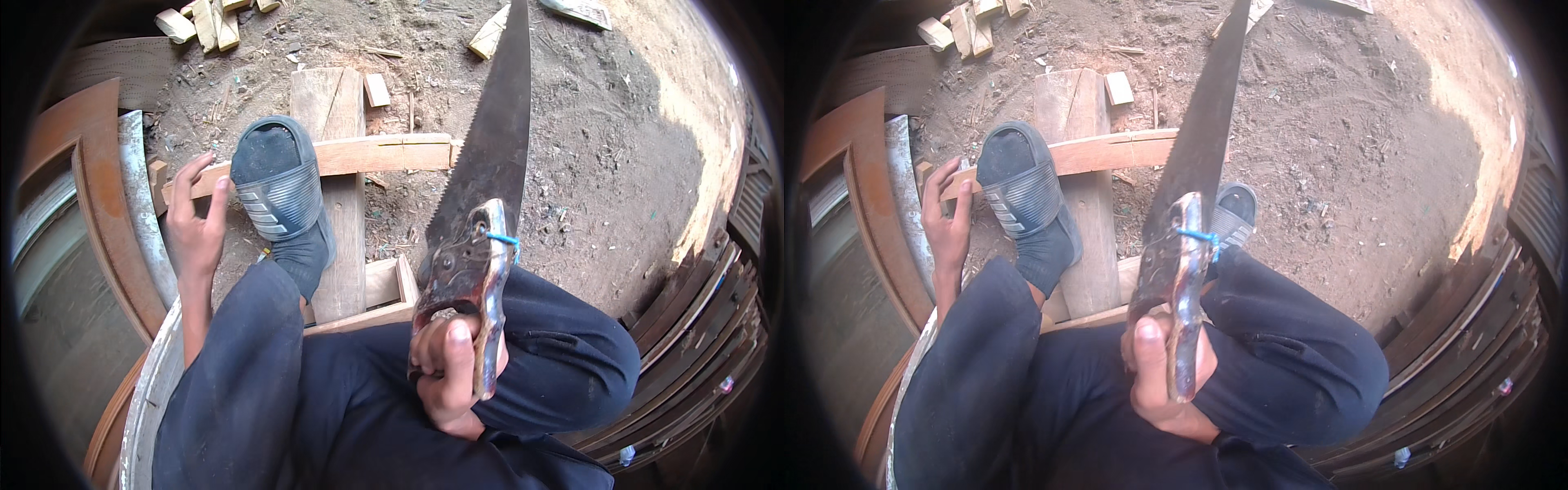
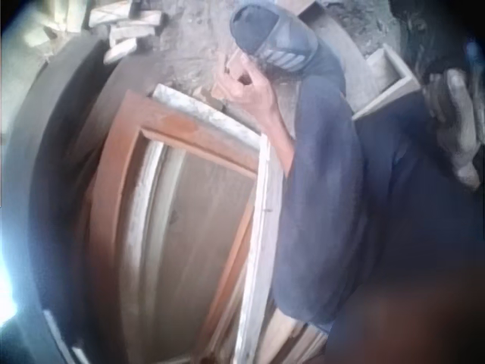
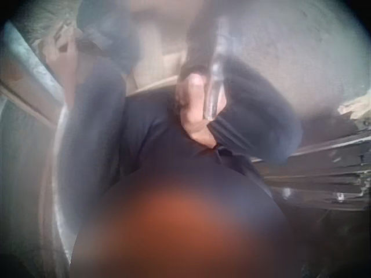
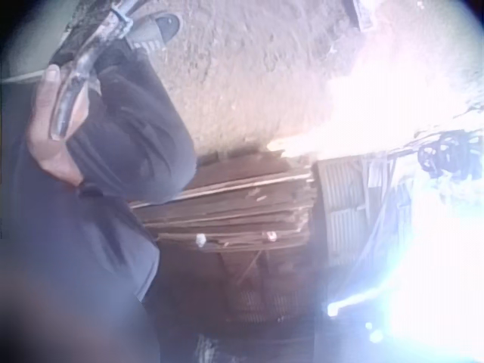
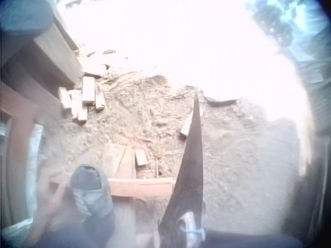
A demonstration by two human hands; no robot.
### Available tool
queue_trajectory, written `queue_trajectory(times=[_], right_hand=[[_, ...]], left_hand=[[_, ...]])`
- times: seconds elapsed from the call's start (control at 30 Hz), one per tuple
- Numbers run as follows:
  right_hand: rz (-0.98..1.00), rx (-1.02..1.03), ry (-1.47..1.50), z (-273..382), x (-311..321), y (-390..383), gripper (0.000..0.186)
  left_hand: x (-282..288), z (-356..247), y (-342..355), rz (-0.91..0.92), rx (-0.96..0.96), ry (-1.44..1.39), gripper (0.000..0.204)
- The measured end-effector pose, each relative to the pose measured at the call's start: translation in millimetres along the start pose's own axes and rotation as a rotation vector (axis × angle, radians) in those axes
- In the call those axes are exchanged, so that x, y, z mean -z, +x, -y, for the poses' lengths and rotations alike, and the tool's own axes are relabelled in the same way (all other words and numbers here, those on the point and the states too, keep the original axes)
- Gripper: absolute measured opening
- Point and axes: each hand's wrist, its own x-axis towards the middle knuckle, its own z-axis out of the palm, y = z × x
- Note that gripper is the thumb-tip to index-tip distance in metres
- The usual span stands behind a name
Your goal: The person sits on the ground and uses a hand saw to cut a small wooden plank resting on a support. The person holds the wood with the left hand and saws with the right hand, producing small cut pieces that accumulate nearby.
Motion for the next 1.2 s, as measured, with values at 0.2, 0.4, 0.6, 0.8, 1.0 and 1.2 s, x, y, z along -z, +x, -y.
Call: queue_trajectory(times=[0.2, 0.4, 0.6, 0.8, 1.0, 1.2], right_hand=[[0.202, 0.045, -0.071, -8.3, -4.9, 0.4, 0.011], [0.08, -0.166, -0.223, -4.8, -19.5, 0.7, 0.018], [0.253, 0.147, -0.664, -15.9, -29.0, -9.1, 0.02], [0.459, 0.406, -1.148, -49.6, -23.8, -15.0, 0.018], [0.739, 0.442, -1.43, -95.6, -4.4, -0.2, 0.03], [0.841, 0.506, -1.492, -93.9, -15.5, -0.3, 0.047]], left_hand=[[19.7, 50.1, -74.8, -0.066, 0.507, -0.019, 0.02], [26.5, 43.9, -93.7, 0.068, 0.638, 0.012, 0.02], [36.6, 46.4, -105.6, -0.073, 0.54, -0.093, 0.022], [62.0, 71.7, -174.4, -0.34, 0.579, -0.058, 0.019], [91.1, 125.5, -290.0, -0.286, 0.84, 0.108, 0.042], [97.5, 88.8, -354.6, 0.02, 1.195, 0.059, 0.097]])
